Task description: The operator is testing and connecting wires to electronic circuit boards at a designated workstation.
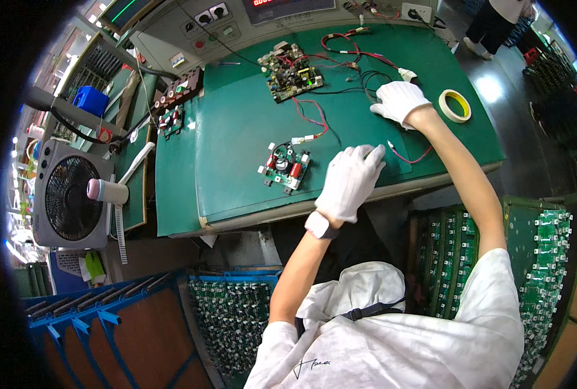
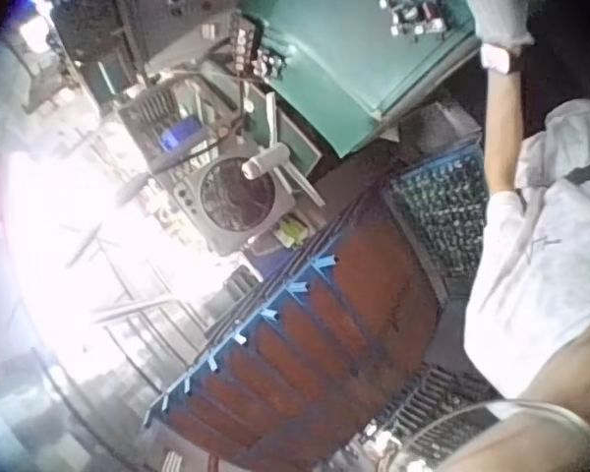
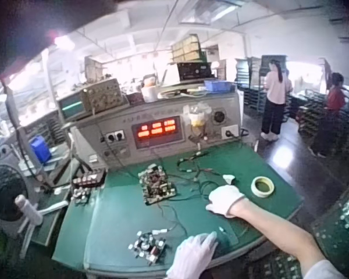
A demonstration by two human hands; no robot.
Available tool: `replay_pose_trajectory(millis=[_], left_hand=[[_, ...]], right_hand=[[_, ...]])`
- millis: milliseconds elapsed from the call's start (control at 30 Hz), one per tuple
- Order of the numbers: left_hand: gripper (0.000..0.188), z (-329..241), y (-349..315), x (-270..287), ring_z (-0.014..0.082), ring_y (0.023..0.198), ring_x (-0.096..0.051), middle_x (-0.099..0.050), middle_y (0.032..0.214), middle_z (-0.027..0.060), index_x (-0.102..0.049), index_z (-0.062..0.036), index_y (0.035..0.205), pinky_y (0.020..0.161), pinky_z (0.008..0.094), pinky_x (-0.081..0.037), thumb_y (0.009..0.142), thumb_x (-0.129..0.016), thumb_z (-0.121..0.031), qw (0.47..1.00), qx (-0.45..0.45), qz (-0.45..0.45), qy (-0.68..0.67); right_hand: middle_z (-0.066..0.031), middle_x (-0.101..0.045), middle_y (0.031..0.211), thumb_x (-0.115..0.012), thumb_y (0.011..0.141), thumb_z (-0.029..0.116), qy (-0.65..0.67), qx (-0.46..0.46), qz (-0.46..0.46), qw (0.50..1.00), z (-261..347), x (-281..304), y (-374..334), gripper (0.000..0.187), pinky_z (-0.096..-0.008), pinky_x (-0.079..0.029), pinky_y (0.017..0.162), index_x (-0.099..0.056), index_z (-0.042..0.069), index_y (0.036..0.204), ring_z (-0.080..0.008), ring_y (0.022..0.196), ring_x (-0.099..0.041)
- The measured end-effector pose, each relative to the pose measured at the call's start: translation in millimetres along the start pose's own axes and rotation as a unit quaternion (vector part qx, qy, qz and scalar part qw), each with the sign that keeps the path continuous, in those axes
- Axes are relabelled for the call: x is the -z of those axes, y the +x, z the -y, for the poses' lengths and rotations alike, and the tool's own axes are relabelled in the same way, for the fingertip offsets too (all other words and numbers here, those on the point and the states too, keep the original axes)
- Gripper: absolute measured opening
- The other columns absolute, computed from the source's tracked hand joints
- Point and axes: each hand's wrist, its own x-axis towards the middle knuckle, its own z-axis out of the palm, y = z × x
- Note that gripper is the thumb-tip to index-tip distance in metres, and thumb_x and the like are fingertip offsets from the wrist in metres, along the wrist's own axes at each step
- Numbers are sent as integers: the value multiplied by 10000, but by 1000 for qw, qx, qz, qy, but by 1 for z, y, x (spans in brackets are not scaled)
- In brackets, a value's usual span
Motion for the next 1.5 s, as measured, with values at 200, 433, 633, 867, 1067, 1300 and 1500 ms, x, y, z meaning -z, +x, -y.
replay_pose_trajectory(millis=[200,433,633,867,1067,1300,1500], left_hand=[[310,52,-45,108,291,966,-685,-730,1057,100,-724,-92,1131,847,395,-553,830,-800,-87,986,61,-149,-29],[370,114,-20,113,349,1175,-635,-705,1215,137,-726,-92,1199,1002,433,-516,874,-779,-260,998,55,-16,24],[236,133,-16,97,329,1148,-658,-732,1150,129,-758,-72,1098,1000,418,-518,957,-702,-252,990,87,17,-113],[220,136,-22,93,314,934,-711,-743,1007,140,-759,-44,1040,839,387,-553,962,-703,-242,957,186,12,-223],[219,135,-20,93,248,863,-710,-746,968,134,-757,-13,1035,803,344,-546,969,-699,-214,970,167,1,-174],[214,136,-22,90,317,874,-713,-740,953,151,-771,-38,994,788,387,-553,950,-714,-239,971,155,-26,-181],[203,137,-22,88,325,888,-707,-740,960,141,-776,-58,988,798,393,-552,947,-721,-249,972,155,-27,-176]], right_hand=[[-104,-724,907,-661,976,404,53,130,-142,980,61,52,-42,322,-423,-574,757,-724,89,963,-313,842,-715],[-121,-705,989,-735,893,453,117,276,-172,938,119,11,-8,395,-452,-550,847,-733,108,1085,-323,971,-687],[-131,-727,941,-678,934,409,188,240,-158,939,133,-9,-3,322,-447,-549,854,-745,111,1037,-319,960,-700],[-131,-735,965,-677,938,328,279,183,-103,937,143,-5,-5,261,-441,-540,836,-747,83,994,-333,944,-688],[-138,-738,921,-692,936,330,292,170,-98,936,144,-6,-4,260,-430,-541,784,-742,81,994,-333,887,-691],[-121,-743,894,-673,937,386,270,171,-130,939,146,-7,-8,295,-432,-567,801,-751,105,984,-319,883,-719],[-139,-730,907,-708,928,337,285,157,-119,938,146,-5,-10,269,-427,-542,778,-741,80,1000,-339,887,-696]])
